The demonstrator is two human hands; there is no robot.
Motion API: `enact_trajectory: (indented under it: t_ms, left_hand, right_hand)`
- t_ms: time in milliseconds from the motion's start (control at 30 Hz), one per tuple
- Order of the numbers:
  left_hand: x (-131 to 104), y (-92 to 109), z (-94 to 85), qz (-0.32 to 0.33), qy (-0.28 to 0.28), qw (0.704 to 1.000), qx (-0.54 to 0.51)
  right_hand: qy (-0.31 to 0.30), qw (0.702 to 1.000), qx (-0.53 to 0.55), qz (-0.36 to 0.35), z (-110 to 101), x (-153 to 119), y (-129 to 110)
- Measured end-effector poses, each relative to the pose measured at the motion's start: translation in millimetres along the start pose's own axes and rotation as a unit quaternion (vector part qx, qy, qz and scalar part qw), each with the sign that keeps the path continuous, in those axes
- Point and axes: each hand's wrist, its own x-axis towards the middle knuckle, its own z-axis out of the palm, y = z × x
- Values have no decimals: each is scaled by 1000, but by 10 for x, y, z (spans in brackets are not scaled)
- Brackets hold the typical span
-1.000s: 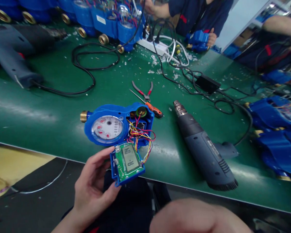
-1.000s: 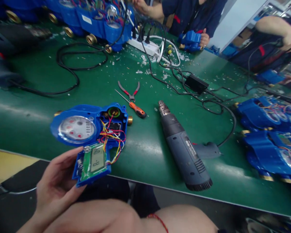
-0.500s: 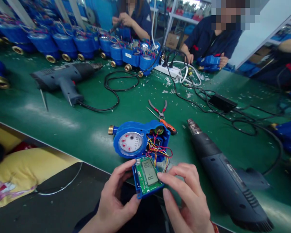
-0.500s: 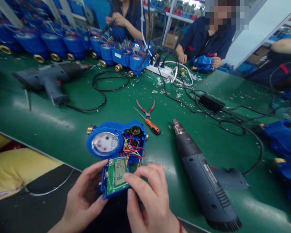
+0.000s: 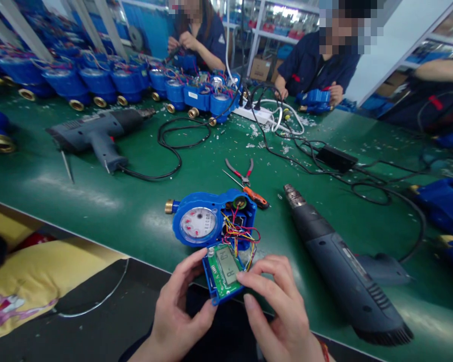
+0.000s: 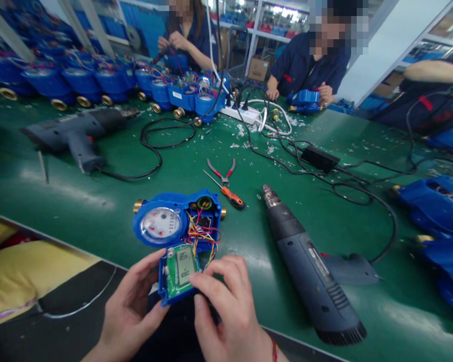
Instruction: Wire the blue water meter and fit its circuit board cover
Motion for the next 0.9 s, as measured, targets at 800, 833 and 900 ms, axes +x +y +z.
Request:
enact_trajectory:
  t_ms: [800, 833, 900]
  left_hand:
    - [-65, -35, 0, -43, 19, 998, -37]
    - [-64, -9, 34, -60, 46, 996, -55]
    - [-54, 53, 102, -98, 94, 987, -91]
  right_hand:
    - [-98, 984, 106, 107, 88, 237, -118]
    - [-86, 984, 112, 107, 92, 234, -121]
    - [-48, 987, 119, 96, 97, 217, -116]
